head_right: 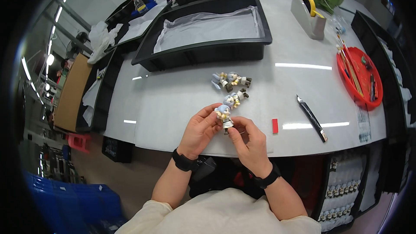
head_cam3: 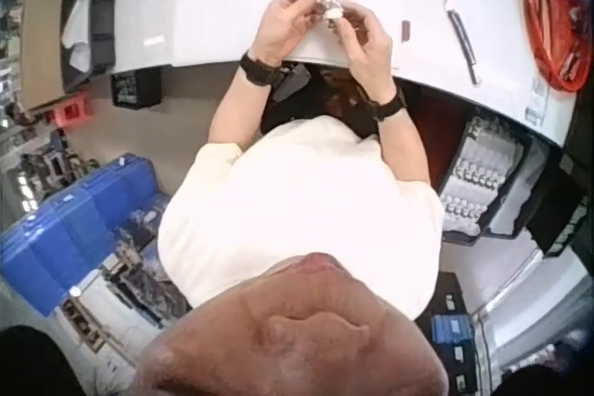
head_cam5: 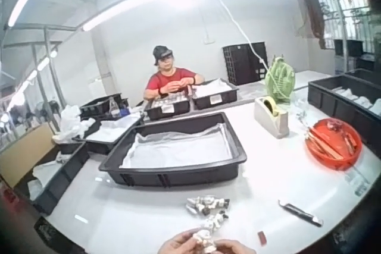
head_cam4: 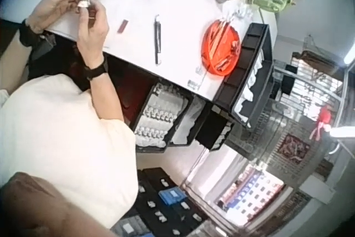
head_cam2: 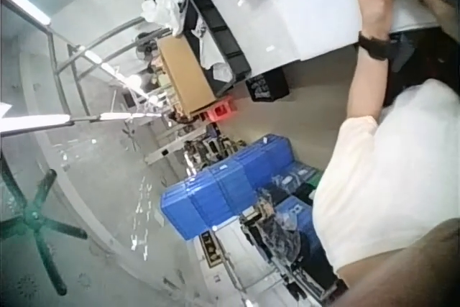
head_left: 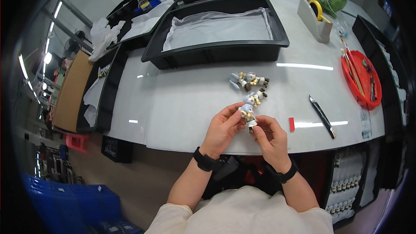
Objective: The person inspects and scrapes the bases of figurines with a craft knife before placing them into a tray. They then move the tray to a stack, line a new tray with paper, and begin transferring more figurines into it.
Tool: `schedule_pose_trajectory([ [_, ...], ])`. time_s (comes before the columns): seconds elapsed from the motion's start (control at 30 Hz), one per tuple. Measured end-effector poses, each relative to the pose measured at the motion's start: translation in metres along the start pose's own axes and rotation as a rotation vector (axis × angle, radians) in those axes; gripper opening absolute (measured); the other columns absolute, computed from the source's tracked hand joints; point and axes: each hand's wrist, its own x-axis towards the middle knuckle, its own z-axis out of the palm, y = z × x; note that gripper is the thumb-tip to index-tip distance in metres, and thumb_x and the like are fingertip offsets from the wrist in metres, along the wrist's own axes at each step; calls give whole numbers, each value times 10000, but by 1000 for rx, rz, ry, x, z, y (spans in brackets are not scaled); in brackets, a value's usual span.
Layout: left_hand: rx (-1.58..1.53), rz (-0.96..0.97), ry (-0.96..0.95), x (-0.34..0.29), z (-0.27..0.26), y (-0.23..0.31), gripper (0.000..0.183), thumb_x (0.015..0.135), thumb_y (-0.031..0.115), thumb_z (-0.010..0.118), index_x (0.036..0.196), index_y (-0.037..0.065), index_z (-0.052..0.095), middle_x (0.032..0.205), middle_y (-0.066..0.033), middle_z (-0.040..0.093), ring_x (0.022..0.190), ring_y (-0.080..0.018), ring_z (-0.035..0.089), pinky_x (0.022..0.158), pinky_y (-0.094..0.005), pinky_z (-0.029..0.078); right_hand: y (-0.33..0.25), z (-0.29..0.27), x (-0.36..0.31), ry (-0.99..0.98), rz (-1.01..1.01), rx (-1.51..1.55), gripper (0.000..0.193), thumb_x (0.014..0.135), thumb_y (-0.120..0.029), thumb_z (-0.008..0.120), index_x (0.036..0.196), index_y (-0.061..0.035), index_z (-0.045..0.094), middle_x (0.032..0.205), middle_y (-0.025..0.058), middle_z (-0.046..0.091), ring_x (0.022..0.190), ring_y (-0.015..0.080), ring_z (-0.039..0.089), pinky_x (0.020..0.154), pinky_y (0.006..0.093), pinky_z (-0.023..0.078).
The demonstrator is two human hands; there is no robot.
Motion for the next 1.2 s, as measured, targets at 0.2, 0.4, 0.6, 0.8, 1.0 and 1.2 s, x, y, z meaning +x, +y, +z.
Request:
schedule_pose_trajectory([
  [0.2, -46, -33, -15, 3, -2, -2, 278, 870, 101, 494, 1125, -11, 480, 885, -16, 530, 733, -65, 486, 652, -196, 417, 0, -3, -1, -12, 110, 70, 232, 869, -104, 493, 1073, 7, 483, 817, 62, 574, 680, 97, 561, 564, 203, 444],
  [0.4, -58, -28, -28, 3, -4, -1, 280, 872, 101, 486, 1132, -3, 478, 894, -18, 538, 740, -69, 491, 667, -198, 425, -3, -1, 1, -7, 120, 92, 251, 881, -101, 462, 1109, 0, 441, 816, 75, 569, 689, 115, 571, 552, 206, 447],
  [0.6, -91, -34, -39, 3, -7, -4, 275, 872, 91, 476, 1128, -7, 495, 967, -46, 561, 780, -82, 505, 684, -201, 430, -8, 2, -1, 39, 86, 61, 257, 878, -94, 464, 1112, 5, 431, 867, 91, 547, 714, 128, 578, 546, 204, 449],
  [0.8, -139, -67, -46, 2, -8, -2, 281, 884, 120, 459, 1134, -4, 496, 999, -55, 566, 845, -94, 524, 702, -212, 437, -7, 2, -2, 55, 80, 84, 277, 860, -65, 490, 1119, 9, 425, 905, 88, 524, 733, 132, 586, 548, 192, 450],
  [1.0, -44, -42, -40, 1, -1, -1, 324, 891, 190, 465, 1153, 1, 481, 986, -54, 574, 842, -105, 543, 731, -246, 461, 10, 0, -2, 88, -100, -10, 308, 775, 42, 573, 1062, 5, 468, 937, 68, 500, 798, 132, 544, 640, 219, 455],
  [1.2, 46, -15, -30, 1, -3, -3, 307, 887, 145, 468, 1162, 8, 474, 1007, -63, 571, 910, -127, 551, 776, -268, 468, 7, -2, 1, 79, -235, -145, 366, 705, 73, 616, 1035, -17, 484, 964, 72, 501, 849, 127, 516, 713, 217, 434],
])
